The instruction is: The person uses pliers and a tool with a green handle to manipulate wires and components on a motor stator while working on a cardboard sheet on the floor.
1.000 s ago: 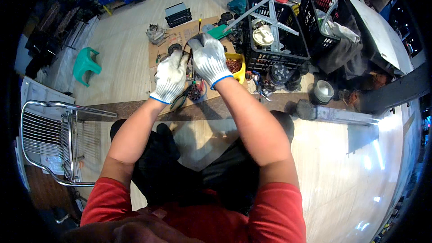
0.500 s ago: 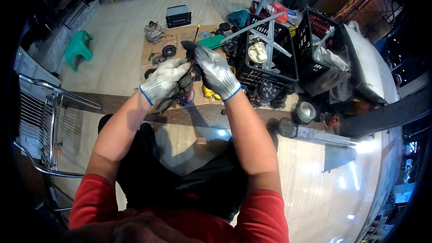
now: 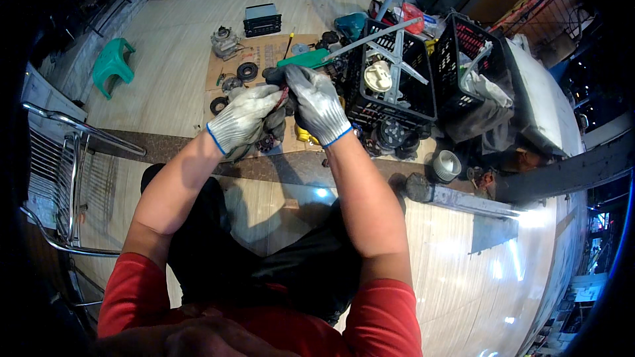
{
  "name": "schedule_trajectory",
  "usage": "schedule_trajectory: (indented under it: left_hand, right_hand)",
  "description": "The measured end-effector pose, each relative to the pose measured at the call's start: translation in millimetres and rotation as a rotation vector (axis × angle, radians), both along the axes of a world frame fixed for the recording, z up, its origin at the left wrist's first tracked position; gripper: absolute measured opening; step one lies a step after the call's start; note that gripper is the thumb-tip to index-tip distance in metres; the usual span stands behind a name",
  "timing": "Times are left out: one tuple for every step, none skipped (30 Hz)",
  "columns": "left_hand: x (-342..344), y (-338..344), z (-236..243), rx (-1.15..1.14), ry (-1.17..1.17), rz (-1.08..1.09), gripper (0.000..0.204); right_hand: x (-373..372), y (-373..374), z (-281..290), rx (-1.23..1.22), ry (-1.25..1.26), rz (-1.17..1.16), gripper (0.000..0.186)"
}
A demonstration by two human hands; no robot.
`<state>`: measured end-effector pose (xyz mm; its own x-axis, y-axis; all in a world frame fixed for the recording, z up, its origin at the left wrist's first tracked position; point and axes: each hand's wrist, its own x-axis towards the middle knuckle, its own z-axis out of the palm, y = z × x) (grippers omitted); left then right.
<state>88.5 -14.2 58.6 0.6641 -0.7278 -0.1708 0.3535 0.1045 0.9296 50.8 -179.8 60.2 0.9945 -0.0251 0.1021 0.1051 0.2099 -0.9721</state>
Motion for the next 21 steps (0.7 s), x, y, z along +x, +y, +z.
schedule_trajectory:
  left_hand:
    - [-1,-1,1,-0.018,0.038,0.007,0.023]
    - [-3,-1,3,-0.035,0.076,0.014,0.023]
    - [-5,-2,4,-0.053,0.114,0.021,0.023]
    - [-4,-2,2,-0.073,0.134,0.040,0.024]
    - [-2,-2,-2,-0.093,0.155,0.059,0.024]
    - [-1,-2,-6,-0.113,0.175,0.078,0.025]
    - [2,-2,-11,-0.126,0.182,0.082,0.025]
    - [5,-2,-16,-0.140,0.189,0.086,0.026]
    - [6,-1,-20,-0.153,0.196,0.090,0.027]
    - [4,-1,-16,-0.145,0.189,0.072,0.027]
    - [0,1,-4,-0.137,0.179,0.057,0.027]
    - [-2,2,1,-0.129,0.170,0.042,0.027]
    - [0,4,1,-0.050,0.086,0.008,0.028]
    - [5,6,0,0.030,0.001,-0.026,0.028]
    - [8,7,-1,0.109,-0.083,-0.061,0.029]
    - [9,6,-3,0.143,-0.142,-0.046,0.029]
    - [10,5,-5,0.177,-0.202,-0.031,0.030]
    - [11,3,-9,0.210,-0.262,-0.016,0.030]
    - [17,5,-21,0.211,-0.432,-0.041,0.034]
    - [23,7,-28,0.211,-0.604,-0.067,0.039]
    - [26,9,-35,0.245,-0.648,-0.067,0.040]
  right_hand:
    - [1,0,-1,0.014,0.014,-0.013,0.037]
    - [2,0,-3,0.047,0.012,-0.026,0.036]
    - [4,0,-8,0.080,0.010,-0.040,0.036]
    - [6,0,-9,0.113,0.008,-0.051,0.036]
    - [6,-1,-10,0.114,0.006,-0.046,0.036]
    - [6,-2,-9,0.115,0.005,-0.041,0.036]
    - [6,-2,-10,0.117,0.004,-0.036,0.036]
    - [7,-2,-10,0.107,0.029,-0.040,0.035]
    - [7,-3,-10,0.098,0.053,-0.043,0.035]
    - [5,-5,-11,0.087,0.080,-0.056,0.035]
    - [5,-6,-12,0.077,0.106,-0.064,0.035]
    - [5,-6,-13,0.083,0.090,-0.074,0.034]
    - [6,-4,-13,0.088,0.073,-0.080,0.033]
    - [7,-2,-14,0.094,0.056,-0.086,0.032]
    - [8,-2,-16,0.099,0.052,-0.091,0.032]
    - [9,-1,-18,0.105,0.047,-0.094,0.031]
    - [10,0,-19,0.110,0.042,-0.098,0.030]
    - [10,0,-20,0.118,0.060,-0.107,0.030]
    - [10,3,-19,0.126,0.078,-0.113,0.029]
    - [9,5,-17,0.134,0.095,-0.120,0.029]
    - [9,8,-16,0.149,0.100,-0.122,0.029]
